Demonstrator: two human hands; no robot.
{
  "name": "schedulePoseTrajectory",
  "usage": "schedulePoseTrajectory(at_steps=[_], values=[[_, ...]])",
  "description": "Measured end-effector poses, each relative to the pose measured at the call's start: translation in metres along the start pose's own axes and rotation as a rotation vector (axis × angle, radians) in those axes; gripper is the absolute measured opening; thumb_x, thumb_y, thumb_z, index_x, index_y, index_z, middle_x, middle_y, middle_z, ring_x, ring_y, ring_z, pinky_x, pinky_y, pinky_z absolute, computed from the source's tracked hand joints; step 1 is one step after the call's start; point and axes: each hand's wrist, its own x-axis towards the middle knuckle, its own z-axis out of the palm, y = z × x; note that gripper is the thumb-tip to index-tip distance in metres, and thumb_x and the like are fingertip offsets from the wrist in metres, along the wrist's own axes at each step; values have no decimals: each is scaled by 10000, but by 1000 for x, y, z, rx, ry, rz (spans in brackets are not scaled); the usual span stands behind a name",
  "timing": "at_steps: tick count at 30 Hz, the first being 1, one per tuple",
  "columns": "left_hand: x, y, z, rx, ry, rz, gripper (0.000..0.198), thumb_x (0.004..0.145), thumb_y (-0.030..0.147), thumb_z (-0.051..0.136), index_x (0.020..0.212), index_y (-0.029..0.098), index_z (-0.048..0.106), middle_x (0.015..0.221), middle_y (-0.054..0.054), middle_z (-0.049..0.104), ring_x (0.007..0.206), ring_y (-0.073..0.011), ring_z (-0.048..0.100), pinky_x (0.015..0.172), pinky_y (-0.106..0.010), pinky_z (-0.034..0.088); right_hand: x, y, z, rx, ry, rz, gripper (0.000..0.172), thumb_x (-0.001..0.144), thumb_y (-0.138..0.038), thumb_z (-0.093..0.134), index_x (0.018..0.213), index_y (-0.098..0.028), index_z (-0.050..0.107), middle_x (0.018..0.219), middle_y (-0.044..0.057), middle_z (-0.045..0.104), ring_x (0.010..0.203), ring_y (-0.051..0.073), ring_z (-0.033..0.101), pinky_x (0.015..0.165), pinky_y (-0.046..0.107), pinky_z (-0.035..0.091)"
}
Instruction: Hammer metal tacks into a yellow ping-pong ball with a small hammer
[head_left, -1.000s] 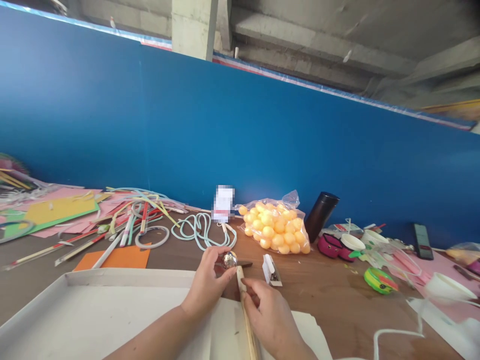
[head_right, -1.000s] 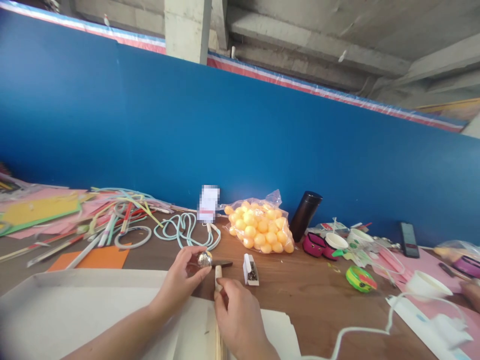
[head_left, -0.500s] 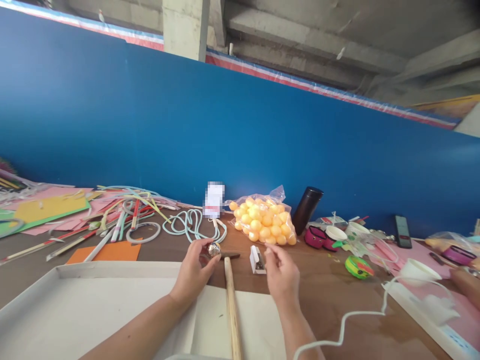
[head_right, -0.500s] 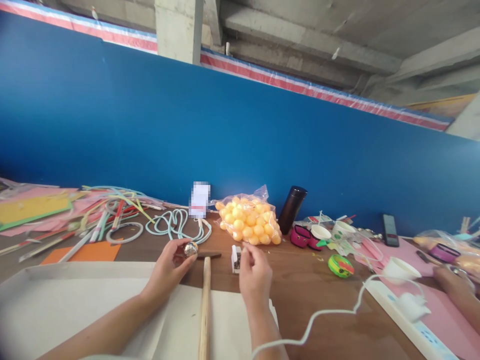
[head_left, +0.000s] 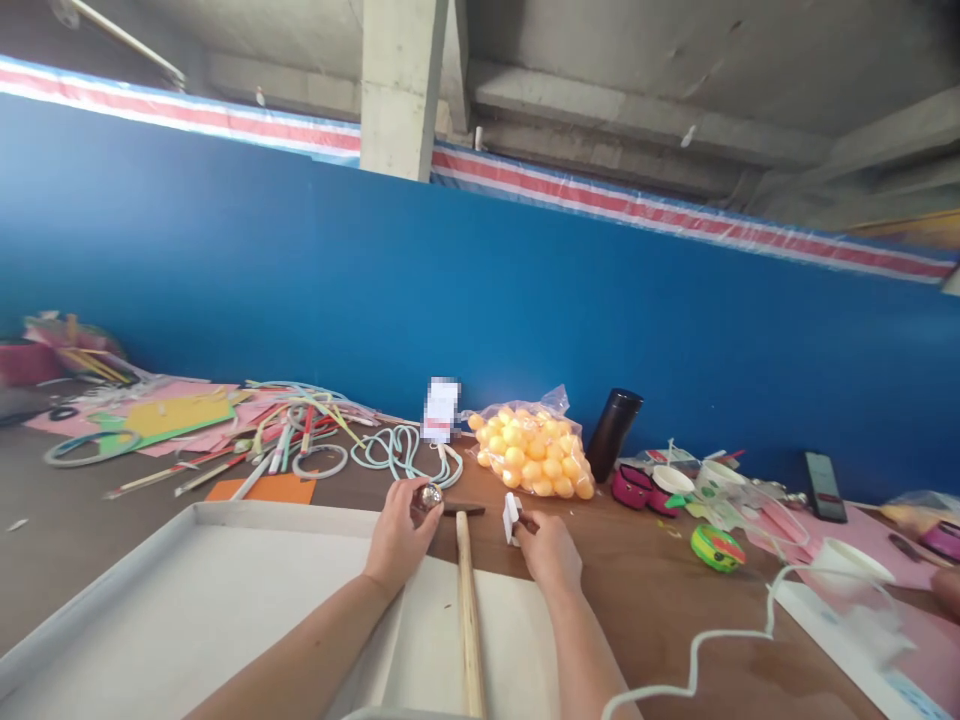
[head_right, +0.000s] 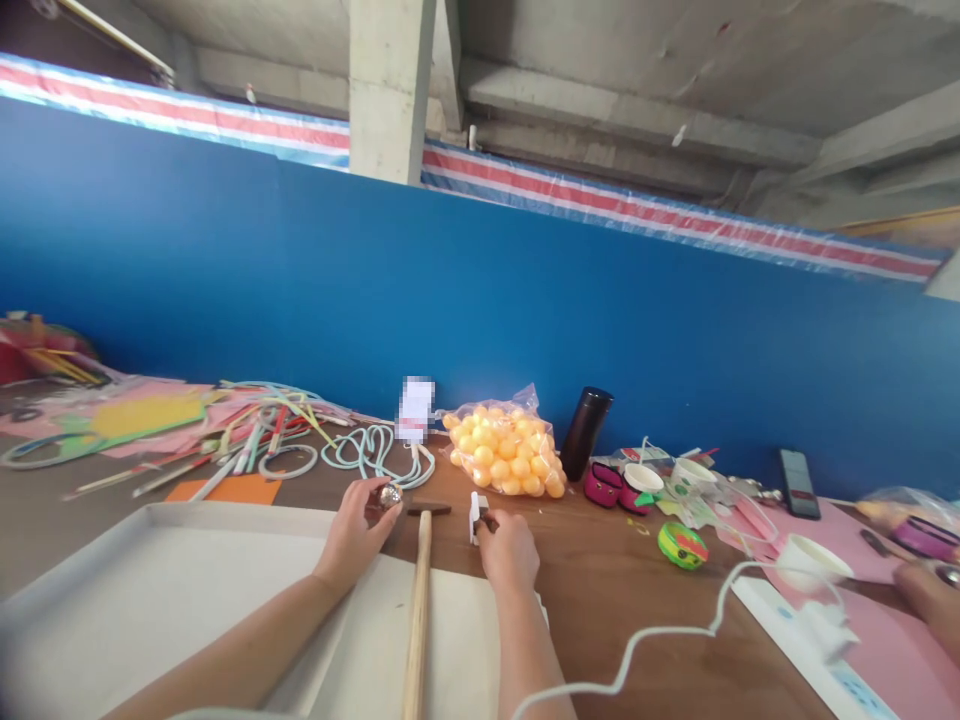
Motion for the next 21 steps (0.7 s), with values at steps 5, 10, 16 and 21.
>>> schedulePoseTrajectory(at_steps=[5, 10, 16, 21], values=[[-7, 2, 1, -2, 50, -16, 285, 745, 256, 552, 1024, 199, 536, 953, -63, 538, 792, -182, 575, 682, -326, 511, 2, 3, 2, -3, -74, 9, 246, 880, -297, 513, 1099, -190, 554, 1122, 63, 581, 914, 184, 596, 774, 377, 501], [-14, 5, -1, -10, 87, -45, 268, 749, 268, 543, 1007, 194, 541, 940, -66, 543, 796, -190, 578, 690, -342, 508, -1, 3, 2, 31, -91, 9, 250, 879, -293, 515, 1104, -190, 551, 1128, 63, 579, 921, 186, 595, 776, 379, 501], [-19, 6, -3, -15, 111, -85, 283, 769, 295, 524, 1026, 175, 527, 935, -73, 537, 771, -189, 582, 680, -351, 506, 0, 2, 1, 52, -76, -4, 257, 876, -293, 521, 1107, -184, 550, 1130, 64, 578, 931, 192, 593, 783, 387, 498], [-20, 6, -3, -16, 111, -103, 282, 755, 293, 535, 1012, 176, 543, 915, -71, 551, 773, -199, 579, 686, -359, 494, 2, 5, 3, 45, -73, 27, 258, 876, -293, 522, 1106, -178, 548, 1118, 64, 582, 917, 189, 597, 774, 386, 501]])
